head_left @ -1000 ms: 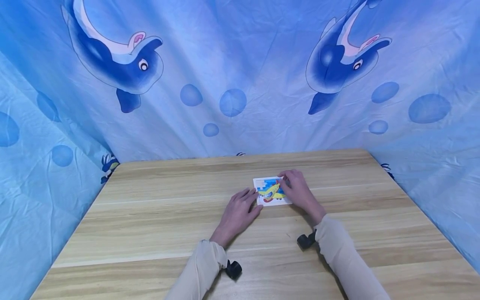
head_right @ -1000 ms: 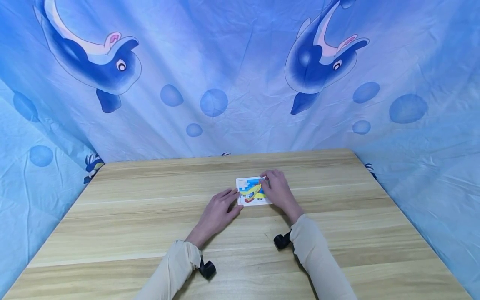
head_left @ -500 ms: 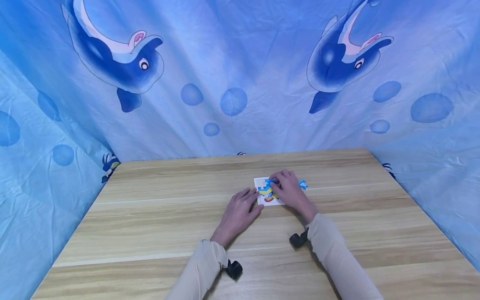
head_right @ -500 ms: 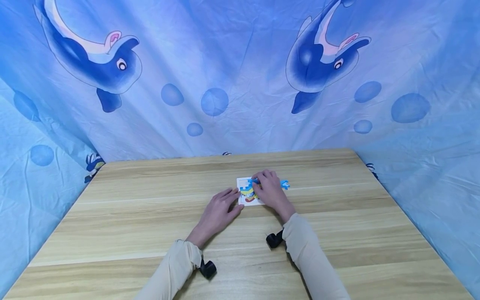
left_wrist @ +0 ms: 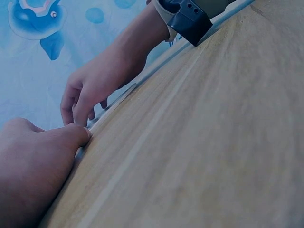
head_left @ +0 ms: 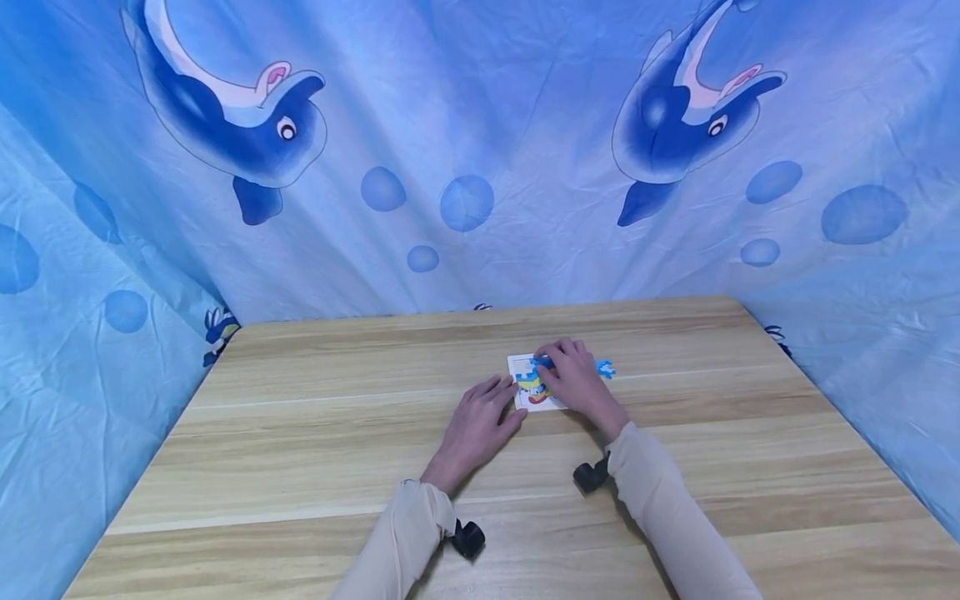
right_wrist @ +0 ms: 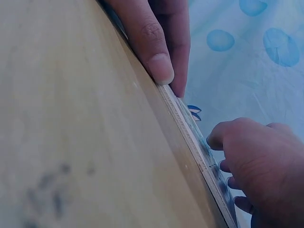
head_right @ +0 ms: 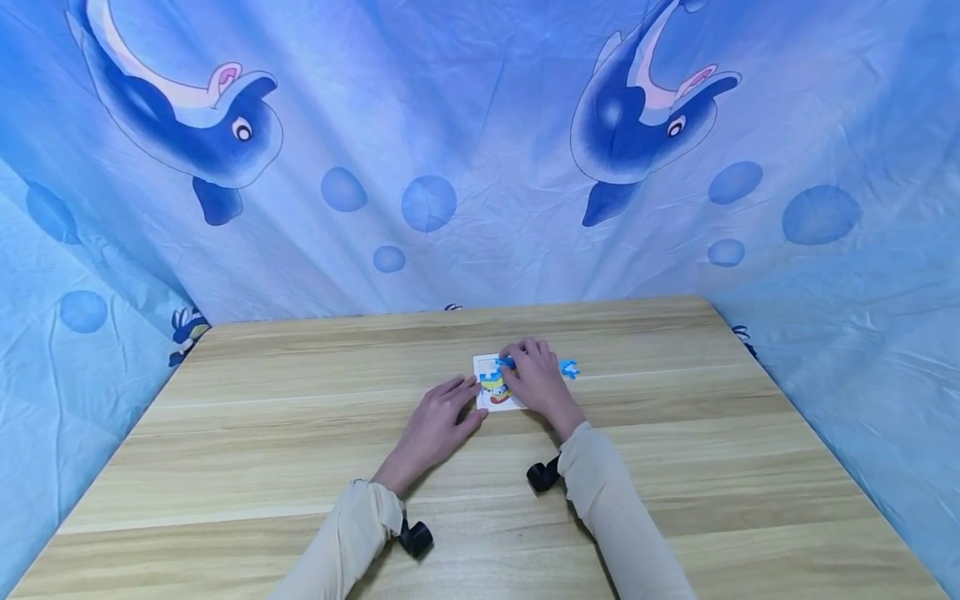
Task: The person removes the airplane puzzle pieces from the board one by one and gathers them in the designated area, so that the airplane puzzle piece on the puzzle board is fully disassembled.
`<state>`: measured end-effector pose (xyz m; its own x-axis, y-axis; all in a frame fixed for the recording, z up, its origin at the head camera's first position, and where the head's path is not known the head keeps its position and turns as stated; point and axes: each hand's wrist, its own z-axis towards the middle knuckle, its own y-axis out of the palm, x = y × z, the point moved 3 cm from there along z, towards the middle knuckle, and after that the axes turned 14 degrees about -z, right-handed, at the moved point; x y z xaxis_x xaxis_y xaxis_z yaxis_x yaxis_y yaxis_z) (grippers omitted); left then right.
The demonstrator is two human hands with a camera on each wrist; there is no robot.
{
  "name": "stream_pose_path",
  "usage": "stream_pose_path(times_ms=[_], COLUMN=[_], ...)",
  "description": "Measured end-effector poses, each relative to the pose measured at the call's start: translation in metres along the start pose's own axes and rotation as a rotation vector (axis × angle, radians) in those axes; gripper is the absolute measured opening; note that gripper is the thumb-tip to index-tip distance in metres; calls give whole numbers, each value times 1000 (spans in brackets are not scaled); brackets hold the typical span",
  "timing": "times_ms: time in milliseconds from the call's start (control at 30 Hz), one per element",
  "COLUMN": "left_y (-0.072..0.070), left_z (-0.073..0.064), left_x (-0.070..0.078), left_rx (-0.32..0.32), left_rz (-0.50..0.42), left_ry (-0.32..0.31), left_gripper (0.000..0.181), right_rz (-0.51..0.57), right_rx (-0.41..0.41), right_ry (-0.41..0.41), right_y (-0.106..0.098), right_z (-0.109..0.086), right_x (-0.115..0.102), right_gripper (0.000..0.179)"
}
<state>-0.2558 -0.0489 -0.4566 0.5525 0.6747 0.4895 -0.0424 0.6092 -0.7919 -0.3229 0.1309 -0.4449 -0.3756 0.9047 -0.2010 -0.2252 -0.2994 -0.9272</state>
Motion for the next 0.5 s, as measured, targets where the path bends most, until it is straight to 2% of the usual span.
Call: stream_pose_path(times_ms=[500], left_y=[0], left_z=[0], left_x=[0], left_rx=[8], left_rz=[-3], left_ry=[9], left_gripper=[50], right_rz=[-8], right_rx=[4], right_ry=[3], right_y=[0], right_z=[2], right_x=[-2], right_gripper=[21])
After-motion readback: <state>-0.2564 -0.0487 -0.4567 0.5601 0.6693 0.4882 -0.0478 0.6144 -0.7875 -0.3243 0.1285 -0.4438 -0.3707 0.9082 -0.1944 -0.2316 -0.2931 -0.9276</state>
